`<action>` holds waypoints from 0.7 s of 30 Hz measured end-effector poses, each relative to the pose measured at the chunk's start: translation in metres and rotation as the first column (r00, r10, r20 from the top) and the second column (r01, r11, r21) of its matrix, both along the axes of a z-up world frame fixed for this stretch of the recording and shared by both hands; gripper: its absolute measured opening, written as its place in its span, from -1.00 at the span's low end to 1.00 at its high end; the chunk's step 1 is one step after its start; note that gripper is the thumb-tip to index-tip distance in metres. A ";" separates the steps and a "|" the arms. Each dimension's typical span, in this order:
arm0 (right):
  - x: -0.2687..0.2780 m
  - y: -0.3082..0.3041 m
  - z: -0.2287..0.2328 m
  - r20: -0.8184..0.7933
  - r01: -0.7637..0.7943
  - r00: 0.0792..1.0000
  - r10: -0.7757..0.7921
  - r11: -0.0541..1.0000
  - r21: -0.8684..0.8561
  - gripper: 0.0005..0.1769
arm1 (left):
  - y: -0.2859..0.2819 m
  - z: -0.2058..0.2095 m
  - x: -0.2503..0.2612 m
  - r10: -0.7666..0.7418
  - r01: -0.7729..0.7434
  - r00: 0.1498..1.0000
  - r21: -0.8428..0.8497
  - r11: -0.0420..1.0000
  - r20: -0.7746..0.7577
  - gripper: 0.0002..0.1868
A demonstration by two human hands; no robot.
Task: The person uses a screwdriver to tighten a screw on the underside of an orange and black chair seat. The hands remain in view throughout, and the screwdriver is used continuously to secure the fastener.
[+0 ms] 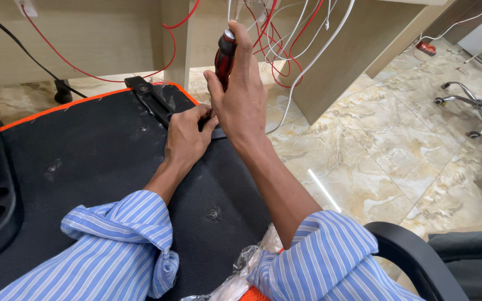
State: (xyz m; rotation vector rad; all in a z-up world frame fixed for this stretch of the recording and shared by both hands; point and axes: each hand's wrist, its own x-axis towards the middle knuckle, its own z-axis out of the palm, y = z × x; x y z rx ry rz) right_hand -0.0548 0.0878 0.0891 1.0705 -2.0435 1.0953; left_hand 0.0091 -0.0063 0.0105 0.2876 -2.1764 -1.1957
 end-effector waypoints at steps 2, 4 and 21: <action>0.003 -0.002 0.003 0.036 0.030 0.999 -0.030 1.000 0.004 -0.02 | -0.002 0.002 0.002 -0.005 0.005 1.000 0.021 1.000 -0.004 -0.76; 0.004 -0.004 0.003 0.035 0.040 0.999 -0.040 0.999 -0.001 -0.01 | -0.003 0.000 0.002 -0.006 0.006 1.000 0.029 1.000 -0.008 -0.76; 0.021 -0.019 0.016 0.080 0.003 0.997 -0.002 1.000 -0.013 -0.08 | -0.024 0.016 0.014 -0.048 0.045 0.998 0.089 0.995 0.030 -0.78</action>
